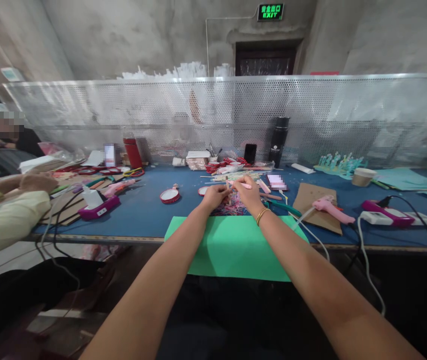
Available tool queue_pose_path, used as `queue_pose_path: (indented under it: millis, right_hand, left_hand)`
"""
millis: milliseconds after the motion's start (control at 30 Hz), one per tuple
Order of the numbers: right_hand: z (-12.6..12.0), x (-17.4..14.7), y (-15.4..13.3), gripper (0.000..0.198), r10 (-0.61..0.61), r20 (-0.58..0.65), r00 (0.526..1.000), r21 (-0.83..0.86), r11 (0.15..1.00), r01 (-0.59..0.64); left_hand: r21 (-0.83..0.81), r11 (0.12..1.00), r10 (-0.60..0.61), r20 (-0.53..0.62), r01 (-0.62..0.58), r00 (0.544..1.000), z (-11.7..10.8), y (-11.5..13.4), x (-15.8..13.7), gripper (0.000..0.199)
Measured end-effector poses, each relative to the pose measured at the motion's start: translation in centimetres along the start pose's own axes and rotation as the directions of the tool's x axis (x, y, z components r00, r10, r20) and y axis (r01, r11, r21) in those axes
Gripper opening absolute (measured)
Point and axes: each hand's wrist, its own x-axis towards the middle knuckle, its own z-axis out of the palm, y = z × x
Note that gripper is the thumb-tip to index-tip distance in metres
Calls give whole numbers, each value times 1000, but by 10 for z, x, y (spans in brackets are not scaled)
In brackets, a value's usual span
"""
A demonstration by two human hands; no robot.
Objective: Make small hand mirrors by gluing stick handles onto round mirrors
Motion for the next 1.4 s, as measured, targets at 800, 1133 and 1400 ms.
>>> queue_pose_path:
  millis: [800, 1133, 1400]
  right_hand:
    - [18, -6, 2, 26, -79, -70, 994, -227, 972, 61]
    - [18, -9, 2, 22, 8, -78, 997, -46, 999, -11]
    - [10, -6, -1, 23, 49, -103, 993, 74, 996, -42]
  left_hand:
    - [-715, 648, -257, -528, -261, 809, 24, 33, 40, 14]
    - [-603, 758, -286, -651, -250, 704, 21, 26, 66, 16]
    - [-419, 908, -210, -462, -3, 862, -25, 16, 31, 29]
